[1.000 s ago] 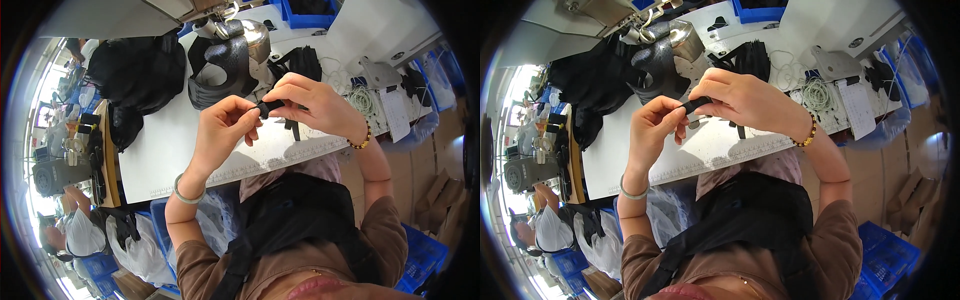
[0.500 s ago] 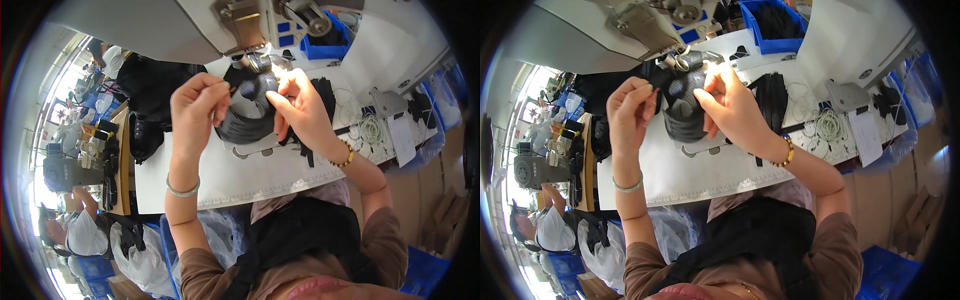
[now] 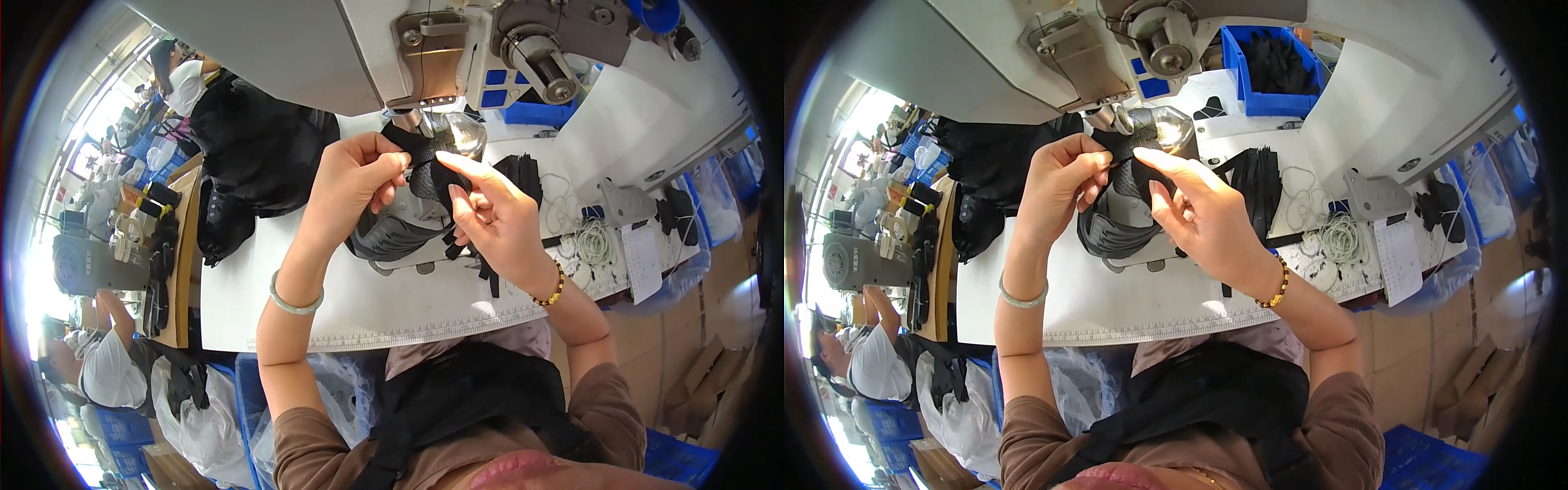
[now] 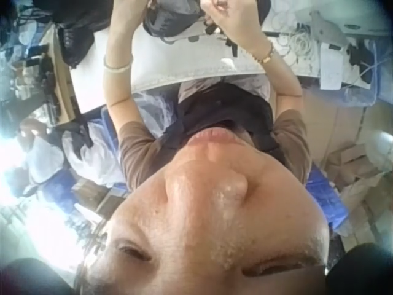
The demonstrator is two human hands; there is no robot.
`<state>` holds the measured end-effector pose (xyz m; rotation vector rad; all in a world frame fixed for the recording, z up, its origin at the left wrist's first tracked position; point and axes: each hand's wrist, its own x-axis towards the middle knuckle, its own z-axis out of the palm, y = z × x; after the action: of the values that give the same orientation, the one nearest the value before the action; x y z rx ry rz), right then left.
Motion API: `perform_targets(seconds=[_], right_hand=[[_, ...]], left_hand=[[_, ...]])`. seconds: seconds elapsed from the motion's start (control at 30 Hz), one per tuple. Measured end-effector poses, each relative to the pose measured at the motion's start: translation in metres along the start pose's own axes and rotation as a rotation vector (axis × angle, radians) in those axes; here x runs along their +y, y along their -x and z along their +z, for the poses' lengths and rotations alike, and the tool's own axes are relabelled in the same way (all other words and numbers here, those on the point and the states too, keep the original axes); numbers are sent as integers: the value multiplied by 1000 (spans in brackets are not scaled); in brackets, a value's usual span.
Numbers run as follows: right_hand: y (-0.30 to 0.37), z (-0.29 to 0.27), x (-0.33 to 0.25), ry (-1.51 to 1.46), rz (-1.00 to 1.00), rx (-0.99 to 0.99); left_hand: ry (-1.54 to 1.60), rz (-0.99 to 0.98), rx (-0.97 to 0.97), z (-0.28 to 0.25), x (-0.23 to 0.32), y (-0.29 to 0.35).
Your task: Sewing and assembling black shoe components using an industrial sewing machine in a factory setting.
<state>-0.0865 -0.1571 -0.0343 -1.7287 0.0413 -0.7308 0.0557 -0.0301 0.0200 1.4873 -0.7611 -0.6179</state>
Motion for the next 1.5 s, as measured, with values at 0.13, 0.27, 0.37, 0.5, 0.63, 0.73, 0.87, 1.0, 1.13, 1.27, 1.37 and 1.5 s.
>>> perform_targets(seconds=[0.13,0.27,0.37,0.5,0.63,0.73,0.87,1.0,1.13,1.27,1.37,1.5], right_hand=[[0,-2,3,165,-107,-1],[0,-2,4,164,-104,-5],[0,-2,4,169,-95,-16],[-1,-2,3,182,-104,-11],[0,-3,2,205,-108,-6],[-1,-3,-2,210,-104,-9],[-6,-4,-12,207,-102,-35],[-8,-2,-10,221,-120,-8],[-6,-3,-11,243,-121,15],[-9,-3,-15,246,-98,-16],[-8,-3,-11,236,-104,-18],[-9,-5,-5,157,-120,-27]], left_hand=[[-16,-28,-11,-1,1,-3],[-33,-52,-16,-1,0,-5],[-139,-1,-31,1,-2,-6],[-113,48,-34,3,-3,-8],[93,64,-41,9,-8,-8],[143,63,-49,8,-10,-10],[206,24,-11,10,-12,-13],[219,12,8,12,-9,-16],[211,10,-10,11,-7,-17],[258,6,-11,9,-10,-18],[267,-8,-7,9,-11,-17],[303,8,-13,9,-15,-18]])
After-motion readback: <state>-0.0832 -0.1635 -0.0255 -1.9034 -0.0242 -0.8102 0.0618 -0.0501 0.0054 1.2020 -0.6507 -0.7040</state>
